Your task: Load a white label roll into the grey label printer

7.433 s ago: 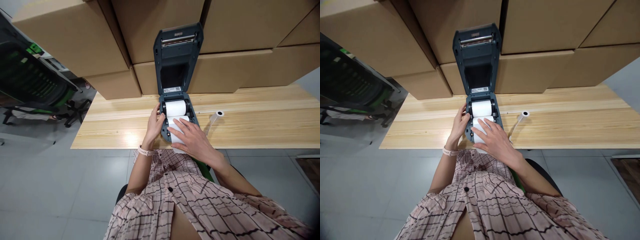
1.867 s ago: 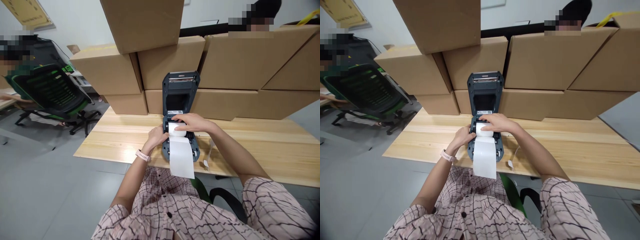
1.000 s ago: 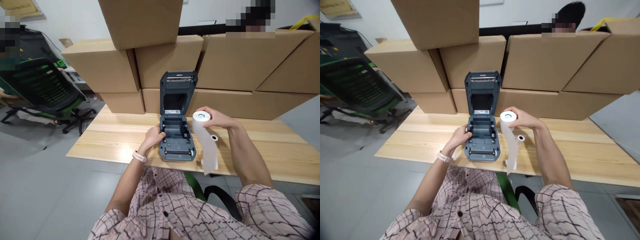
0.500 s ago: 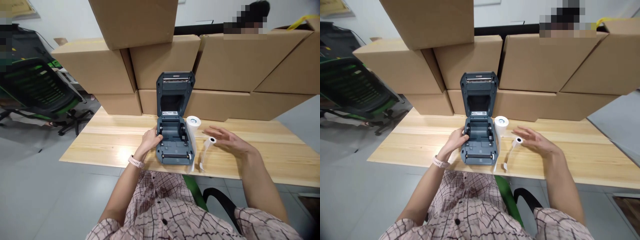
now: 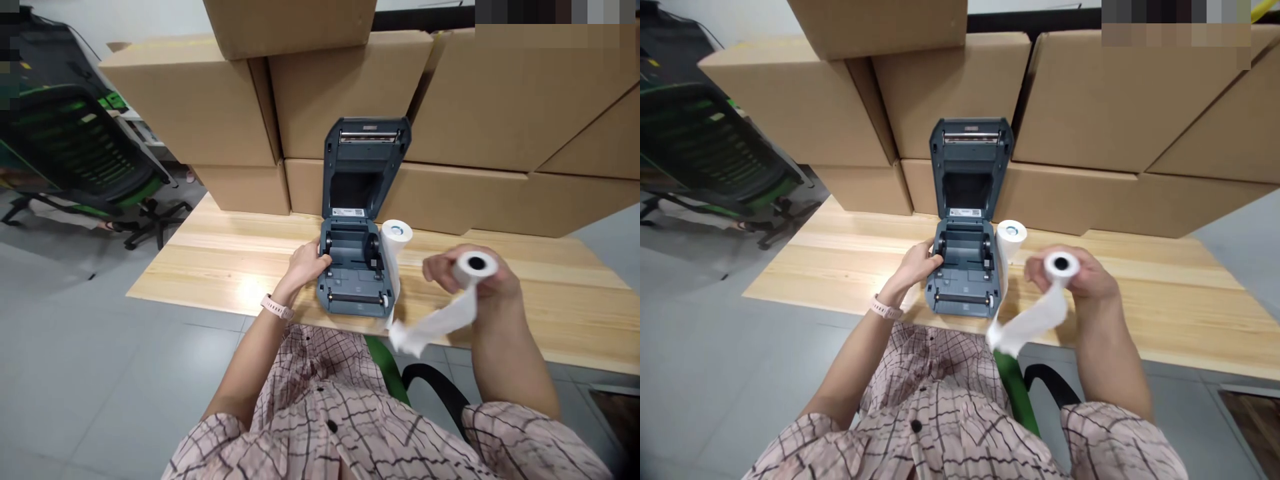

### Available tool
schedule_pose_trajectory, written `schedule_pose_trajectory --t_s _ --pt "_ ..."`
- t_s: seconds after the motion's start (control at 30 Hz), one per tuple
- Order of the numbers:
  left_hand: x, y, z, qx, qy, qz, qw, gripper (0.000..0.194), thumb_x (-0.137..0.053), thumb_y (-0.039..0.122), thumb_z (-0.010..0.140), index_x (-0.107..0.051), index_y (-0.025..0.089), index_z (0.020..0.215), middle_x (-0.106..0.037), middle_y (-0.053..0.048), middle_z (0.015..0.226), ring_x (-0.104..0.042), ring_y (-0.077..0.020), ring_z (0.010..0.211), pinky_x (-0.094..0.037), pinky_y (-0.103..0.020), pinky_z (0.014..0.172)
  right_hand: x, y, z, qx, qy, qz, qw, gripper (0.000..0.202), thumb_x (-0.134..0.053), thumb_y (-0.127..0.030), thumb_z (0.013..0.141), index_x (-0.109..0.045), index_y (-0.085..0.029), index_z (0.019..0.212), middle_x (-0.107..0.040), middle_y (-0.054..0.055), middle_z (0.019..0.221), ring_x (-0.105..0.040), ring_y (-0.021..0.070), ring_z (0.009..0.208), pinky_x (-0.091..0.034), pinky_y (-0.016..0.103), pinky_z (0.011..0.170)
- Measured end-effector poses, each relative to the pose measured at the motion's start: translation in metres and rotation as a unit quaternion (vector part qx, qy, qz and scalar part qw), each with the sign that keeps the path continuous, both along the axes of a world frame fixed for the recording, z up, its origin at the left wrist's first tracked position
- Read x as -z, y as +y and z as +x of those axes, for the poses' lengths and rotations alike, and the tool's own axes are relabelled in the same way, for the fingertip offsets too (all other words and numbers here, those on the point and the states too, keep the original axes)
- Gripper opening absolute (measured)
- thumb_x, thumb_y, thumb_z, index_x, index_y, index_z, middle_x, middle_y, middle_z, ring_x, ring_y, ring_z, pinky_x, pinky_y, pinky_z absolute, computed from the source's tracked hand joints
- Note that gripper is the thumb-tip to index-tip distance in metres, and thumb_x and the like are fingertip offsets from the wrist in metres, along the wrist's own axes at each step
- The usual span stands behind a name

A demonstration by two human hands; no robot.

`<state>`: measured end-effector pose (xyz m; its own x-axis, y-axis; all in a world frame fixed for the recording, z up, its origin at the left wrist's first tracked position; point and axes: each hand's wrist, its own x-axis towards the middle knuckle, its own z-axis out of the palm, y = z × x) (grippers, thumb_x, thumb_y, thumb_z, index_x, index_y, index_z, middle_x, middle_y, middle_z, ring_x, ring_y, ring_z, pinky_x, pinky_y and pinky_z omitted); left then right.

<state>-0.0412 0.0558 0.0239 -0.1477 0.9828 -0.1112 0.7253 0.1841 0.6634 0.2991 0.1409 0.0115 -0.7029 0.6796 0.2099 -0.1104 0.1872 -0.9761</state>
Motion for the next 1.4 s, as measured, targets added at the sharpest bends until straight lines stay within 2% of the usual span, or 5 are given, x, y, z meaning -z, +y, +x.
schedule_pose_trajectory --t_s 0.17,0.3,0.6,0.87,1.4 --pt "0.005 0.001 -0.001 -0.008 -0.025 0.000 1.000 0.052 -0.057 0.026 0.084 -0.069 0.019 0.134 -0.079 -0.008 0.093 -0.071 -0.0265 0.085 -0.050 -0.033 0.076 -0.034 -0.004 -0.096 -0.062 -0.235 0.260 0.934 0.051 -0.056 -0.056 0.103 -0.068 -0.028 0.145 -0.075 0.009 0.133 -0.071 0.0282 0.119 -0.056 0.042 0.101" --pt "0.008 0.000 -0.001 -0.012 -0.033 0.004 0.999 0.051 -0.056 0.027 0.085 -0.070 0.018 0.134 -0.077 -0.007 0.086 -0.069 -0.0257 0.081 -0.049 -0.033 0.074 -0.015 -0.010 -0.134 -0.044 -0.321 0.376 0.868 0.053 -0.047 -0.054 0.108 -0.063 -0.026 0.150 -0.076 0.012 0.133 -0.071 0.0325 0.121 -0.055 0.050 0.104" --pt "0.018 0.001 -0.003 -0.020 -0.084 0.021 0.996 0.058 -0.056 0.026 0.083 -0.068 0.019 0.139 -0.070 -0.002 0.069 -0.064 -0.0229 0.070 -0.047 -0.031 0.070 0.003 -0.039 -0.123 0.026 -0.287 0.413 0.864 0.054 -0.052 -0.049 0.108 -0.055 -0.027 0.157 -0.046 0.011 0.170 -0.042 0.0334 0.158 -0.044 0.060 0.124" --pt "0.025 0.000 -0.001 -0.036 -0.123 0.024 0.991 0.063 -0.056 0.026 0.084 -0.063 0.019 0.146 -0.071 -0.001 0.070 -0.064 -0.0208 0.068 -0.050 -0.031 0.072 0.009 -0.084 -0.117 0.096 -0.295 0.483 0.819 0.036 -0.045 -0.026 0.110 -0.076 -0.023 0.129 -0.074 0.012 0.137 -0.068 0.0302 0.120 -0.060 0.053 0.101" --pt "0.030 -0.004 0.001 -0.057 -0.137 0.049 0.988 0.059 -0.062 0.046 0.096 -0.062 0.019 0.148 -0.068 0.001 0.067 -0.061 -0.0168 0.065 -0.045 -0.027 0.067 0.008 -0.107 -0.118 0.142 -0.291 0.476 0.818 0.033 -0.047 -0.034 0.112 -0.073 -0.028 0.131 -0.073 0.007 0.142 -0.068 0.0259 0.133 -0.041 0.059 0.123"
